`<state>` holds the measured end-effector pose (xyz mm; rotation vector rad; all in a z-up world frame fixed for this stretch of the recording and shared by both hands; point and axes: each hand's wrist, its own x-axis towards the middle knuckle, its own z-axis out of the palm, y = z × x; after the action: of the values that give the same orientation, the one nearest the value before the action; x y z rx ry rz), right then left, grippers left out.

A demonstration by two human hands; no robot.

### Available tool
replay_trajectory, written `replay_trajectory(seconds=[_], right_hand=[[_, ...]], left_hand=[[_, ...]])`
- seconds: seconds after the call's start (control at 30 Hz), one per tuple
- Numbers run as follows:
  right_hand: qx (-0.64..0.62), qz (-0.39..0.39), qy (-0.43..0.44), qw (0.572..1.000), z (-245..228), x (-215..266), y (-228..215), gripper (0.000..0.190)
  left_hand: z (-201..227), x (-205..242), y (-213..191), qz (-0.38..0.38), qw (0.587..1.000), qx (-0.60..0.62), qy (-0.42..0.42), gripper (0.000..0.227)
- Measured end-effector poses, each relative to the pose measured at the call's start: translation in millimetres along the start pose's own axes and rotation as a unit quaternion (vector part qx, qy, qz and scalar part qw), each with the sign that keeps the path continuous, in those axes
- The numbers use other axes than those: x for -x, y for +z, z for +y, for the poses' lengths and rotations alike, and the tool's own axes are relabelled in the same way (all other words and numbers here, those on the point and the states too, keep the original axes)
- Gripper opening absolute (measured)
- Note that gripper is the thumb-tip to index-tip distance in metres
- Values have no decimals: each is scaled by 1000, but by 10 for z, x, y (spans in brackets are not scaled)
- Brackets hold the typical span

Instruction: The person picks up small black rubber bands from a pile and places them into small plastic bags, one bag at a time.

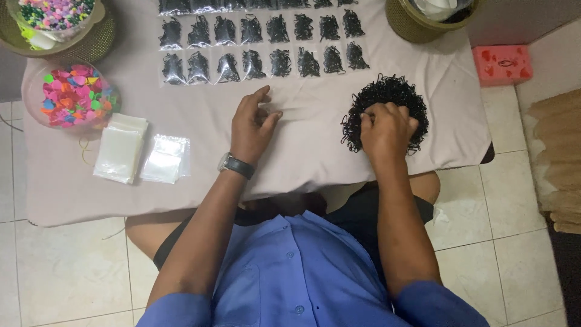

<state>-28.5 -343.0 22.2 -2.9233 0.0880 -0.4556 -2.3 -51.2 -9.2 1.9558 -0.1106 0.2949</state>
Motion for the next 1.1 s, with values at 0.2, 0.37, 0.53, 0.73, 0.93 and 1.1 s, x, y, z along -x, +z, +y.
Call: replay_trajectory(seconds=[0.2,0.37,0.53,0.73,0.93,1.1], right_hand=[[-83,70,28,994,-143,20,-208,7],[-425,4,60,903,-617,-46,-359,5],[-465,-14,15,885,-942,-203,-160,6],[-427,-19,-61,902,-1202,-302,-84,6],[-380,-32,-135,915,-1237,-298,-216,10],[-377,-43,-130,916,-1219,-317,-175,13]], left_hand=[[76,93,21,-8,1000,11,4,61],[83,171,75,-22,1000,-1,16,61],[57,179,51,-19,1000,-7,18,59],[23,184,82,-15,1000,-6,23,58],[-11,173,84,-9,1000,0,14,58],[-13,171,91,-18,1000,-4,6,59]])
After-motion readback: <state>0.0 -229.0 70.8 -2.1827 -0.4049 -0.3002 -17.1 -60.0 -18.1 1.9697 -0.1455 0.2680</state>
